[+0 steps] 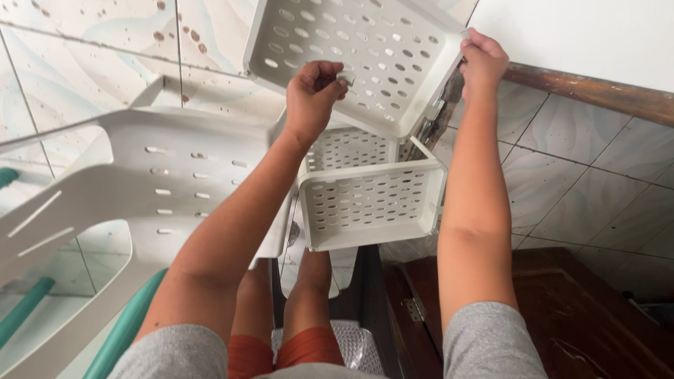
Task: The person assembles a white plastic storage rack by snapping together perforated shelves and small plastic connectors. They handle the shelves and connectors by hand, fitting the pieces into place to form a multi-tiered unit.
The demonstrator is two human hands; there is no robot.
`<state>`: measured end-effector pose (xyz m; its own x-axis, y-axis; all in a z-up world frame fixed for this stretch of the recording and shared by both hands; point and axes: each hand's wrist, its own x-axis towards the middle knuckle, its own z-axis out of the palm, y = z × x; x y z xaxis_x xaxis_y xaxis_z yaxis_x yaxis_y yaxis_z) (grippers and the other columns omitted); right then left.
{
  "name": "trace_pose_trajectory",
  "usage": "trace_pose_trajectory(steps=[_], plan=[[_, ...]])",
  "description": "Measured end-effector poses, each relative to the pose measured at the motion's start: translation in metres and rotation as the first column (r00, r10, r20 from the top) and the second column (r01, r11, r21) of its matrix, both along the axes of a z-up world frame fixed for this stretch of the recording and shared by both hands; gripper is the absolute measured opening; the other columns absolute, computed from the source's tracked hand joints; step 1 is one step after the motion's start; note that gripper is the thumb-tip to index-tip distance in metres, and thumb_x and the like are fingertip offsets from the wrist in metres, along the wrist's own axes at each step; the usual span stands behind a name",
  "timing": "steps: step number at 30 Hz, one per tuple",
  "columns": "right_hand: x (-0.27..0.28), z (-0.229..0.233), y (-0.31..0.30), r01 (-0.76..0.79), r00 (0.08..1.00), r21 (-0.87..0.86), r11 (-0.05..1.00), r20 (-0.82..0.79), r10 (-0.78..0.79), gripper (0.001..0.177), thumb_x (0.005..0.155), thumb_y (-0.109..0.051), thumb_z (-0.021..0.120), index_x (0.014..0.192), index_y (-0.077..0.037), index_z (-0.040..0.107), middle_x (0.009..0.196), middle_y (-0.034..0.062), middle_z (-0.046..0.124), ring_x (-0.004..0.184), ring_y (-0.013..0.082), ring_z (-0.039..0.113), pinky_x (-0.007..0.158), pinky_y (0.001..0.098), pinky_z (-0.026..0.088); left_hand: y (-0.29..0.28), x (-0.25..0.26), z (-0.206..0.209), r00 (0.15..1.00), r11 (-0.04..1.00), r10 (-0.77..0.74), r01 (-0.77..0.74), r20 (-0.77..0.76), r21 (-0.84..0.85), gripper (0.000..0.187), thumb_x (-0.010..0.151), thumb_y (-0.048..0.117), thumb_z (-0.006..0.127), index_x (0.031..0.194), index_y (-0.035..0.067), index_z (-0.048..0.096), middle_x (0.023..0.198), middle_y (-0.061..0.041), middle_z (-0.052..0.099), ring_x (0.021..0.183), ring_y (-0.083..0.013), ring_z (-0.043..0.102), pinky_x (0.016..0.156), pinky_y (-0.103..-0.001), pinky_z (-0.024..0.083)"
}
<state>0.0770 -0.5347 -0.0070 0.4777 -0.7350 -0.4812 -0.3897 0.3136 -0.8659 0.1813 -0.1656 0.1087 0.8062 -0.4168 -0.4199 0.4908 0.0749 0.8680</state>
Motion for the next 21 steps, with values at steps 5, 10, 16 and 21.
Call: trace_pose_trajectory(steps=[5, 10, 16, 21], plan=[[-0.002, -0.008, -0.015, 0.185, 0.976, 0.369, 0.911, 0.042, -0.215, 0.041, 0.086, 0.008, 0.072, 0.126, 0.002, 0.065, 0.109, 0.0136, 0.073, 0.100, 0.0275, 0.072, 0.092, 0.0457, 0.057, -0.004, 0.003, 0.000, 0.997, 0.999, -0.038, 0.036, -0.069, -0.020, 0.021, 0.088, -0.005, 0.068, 0.109, -0.005, 0.068, 0.091, -0.007, 0.075, 0.083, -0.0099, 0.071, 0.080, -0.024, 0.059], [0.013, 0.028, 0.010, -0.137, 0.906, -0.367, 0.920, -0.423, -0.034, 0.029, 0.083, -0.012, 0.085, 0.107, -0.006, 0.071, 0.108, 0.0109, 0.067, 0.094, 0.0240, 0.066, 0.084, 0.0404, 0.055, -0.007, 0.002, 0.018, 0.996, 0.996, -0.059, 0.054, 0.063, 0.069, 0.020, 0.087, -0.003, 0.075, 0.106, -0.003, 0.067, 0.093, -0.006, 0.072, 0.084, -0.0100, 0.070, 0.079, -0.024, 0.058], [0.025, 0.093, 0.164, -0.363, 0.911, 0.104, 0.926, 0.251, 0.328, 0.025, 0.094, -0.013, 0.077, 0.118, -0.005, 0.072, 0.107, 0.0047, 0.071, 0.082, 0.0095, 0.063, 0.070, 0.0271, 0.055, 0.009, 0.015, 0.025, 0.946, 0.982, -0.079, 0.019, 0.313, 0.189, 0.036, 0.087, -0.004, 0.074, 0.116, 0.002, 0.054, 0.098, -0.007, 0.071, 0.086, -0.0137, 0.072, 0.079, -0.026, 0.059], [0.058, 0.127, 0.241, -0.555, 0.777, -0.045, 0.831, 0.329, 0.537, 0.021, 0.097, 0.001, 0.070, 0.118, -0.002, 0.071, 0.098, 0.0002, 0.070, 0.082, 0.0080, 0.066, 0.071, 0.0257, 0.056, 0.025, 0.028, 0.027, 0.843, 0.969, -0.110, -0.027, 0.526, 0.246, 0.031, 0.094, -0.006, 0.069, 0.119, 0.005, 0.055, 0.101, -0.010, 0.071, 0.091, -0.0219, 0.075, 0.082, -0.030, 0.062]])
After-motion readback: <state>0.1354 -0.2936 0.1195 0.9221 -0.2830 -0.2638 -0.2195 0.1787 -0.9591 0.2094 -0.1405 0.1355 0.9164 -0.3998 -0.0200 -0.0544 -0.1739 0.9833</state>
